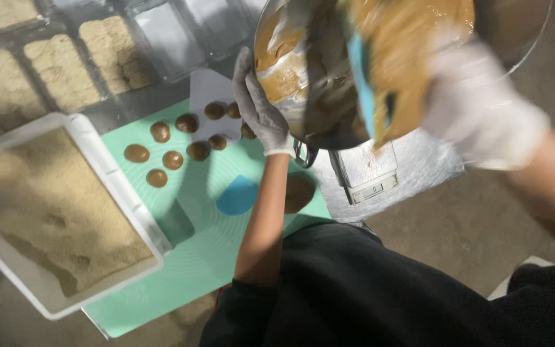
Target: The person shapes brown dough into balls on a green silicone mat, weighs portions on a digital scale, and uses a blue scraper to transfer dough from a metal bowl. The person also rolls dough balls in a tray of crumbs.
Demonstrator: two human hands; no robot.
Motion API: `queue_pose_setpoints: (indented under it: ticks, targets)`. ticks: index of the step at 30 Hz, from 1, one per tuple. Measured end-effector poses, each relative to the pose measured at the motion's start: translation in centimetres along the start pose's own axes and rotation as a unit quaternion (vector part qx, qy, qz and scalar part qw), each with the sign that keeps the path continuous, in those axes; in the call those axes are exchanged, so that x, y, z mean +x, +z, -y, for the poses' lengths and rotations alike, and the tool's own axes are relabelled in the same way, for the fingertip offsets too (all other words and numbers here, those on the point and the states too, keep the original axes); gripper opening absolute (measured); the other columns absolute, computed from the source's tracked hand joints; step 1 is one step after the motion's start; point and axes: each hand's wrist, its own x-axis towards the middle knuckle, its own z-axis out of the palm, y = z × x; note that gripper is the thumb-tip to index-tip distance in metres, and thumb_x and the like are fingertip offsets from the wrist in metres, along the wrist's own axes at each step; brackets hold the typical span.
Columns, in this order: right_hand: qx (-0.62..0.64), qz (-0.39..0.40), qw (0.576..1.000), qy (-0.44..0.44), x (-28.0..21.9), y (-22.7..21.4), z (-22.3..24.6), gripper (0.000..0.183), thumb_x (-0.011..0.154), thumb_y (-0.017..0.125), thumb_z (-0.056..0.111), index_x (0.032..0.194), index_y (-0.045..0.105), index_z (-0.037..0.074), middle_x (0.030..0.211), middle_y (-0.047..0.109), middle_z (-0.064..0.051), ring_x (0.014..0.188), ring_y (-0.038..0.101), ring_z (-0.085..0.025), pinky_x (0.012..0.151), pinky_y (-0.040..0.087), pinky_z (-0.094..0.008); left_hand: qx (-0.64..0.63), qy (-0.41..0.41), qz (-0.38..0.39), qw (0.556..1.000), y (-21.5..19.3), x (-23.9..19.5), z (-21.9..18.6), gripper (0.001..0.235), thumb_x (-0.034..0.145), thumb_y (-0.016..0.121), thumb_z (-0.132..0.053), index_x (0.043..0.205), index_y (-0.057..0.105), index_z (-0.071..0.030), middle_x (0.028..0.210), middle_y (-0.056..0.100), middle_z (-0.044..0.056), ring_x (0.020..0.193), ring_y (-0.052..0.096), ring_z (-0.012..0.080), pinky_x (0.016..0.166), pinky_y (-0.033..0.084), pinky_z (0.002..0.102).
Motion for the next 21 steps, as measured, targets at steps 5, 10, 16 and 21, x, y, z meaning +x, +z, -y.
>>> queue_pose_setpoints:
  ticks: [5,10,16,21]
  targets:
    - [-0.191,0.031,0.959,-0.207,-6.7,6.8,2.7,0.020,0.107,0.071,0.020,0.123,0.067,0.008,0.118,0.071,-0.003,0.111,0.069,-0.016,0.101,0.056,-0.033,-0.009,0.009,0.095,0.995,-1.5,-3.7,-7.2,0.059,0.111,0.054,-0.040,0.158,0.047,-0.005,0.158,0.048,0.013,0.150,0.045,0.0238,0.132,0.035,0.041]
    - [-0.427,0.063,0.825,-0.365,-4.2,7.5,-12.9,0.052,0.091,0.061,-0.007,0.140,0.056,0.007,0.117,0.069,-0.014,0.101,0.072,-0.029,0.087,0.058,-0.038,-0.298,-0.313,0.150,0.889,-9.7,-9.6,-8.6,0.054,0.110,0.055,-0.040,0.152,0.051,-0.006,0.154,0.050,0.014,0.143,0.049,0.0290,0.122,0.040,0.045]
    - [-0.637,0.113,0.704,-0.292,-4.4,6.4,-20.9,0.049,0.087,0.062,-0.009,0.134,0.067,0.004,0.078,0.065,-0.011,0.057,0.062,-0.025,0.053,0.053,-0.036,-0.205,-0.447,0.126,0.862,-22.7,-17.1,-2.7,0.050,0.109,0.055,-0.041,0.145,0.055,-0.007,0.149,0.053,0.014,0.136,0.053,0.0351,0.109,0.046,0.051]
    - [-0.551,-0.029,0.725,-0.412,2.5,1.7,-12.6,0.035,0.105,0.067,-0.006,0.138,0.057,0.002,0.116,0.072,-0.017,0.100,0.078,-0.032,0.085,0.063,-0.038,0.274,-0.379,0.213,0.858,-21.7,-16.6,-1.2,0.055,0.101,0.056,-0.047,0.144,0.057,-0.013,0.152,0.052,0.013,0.136,0.050,0.0391,0.108,0.048,0.057]
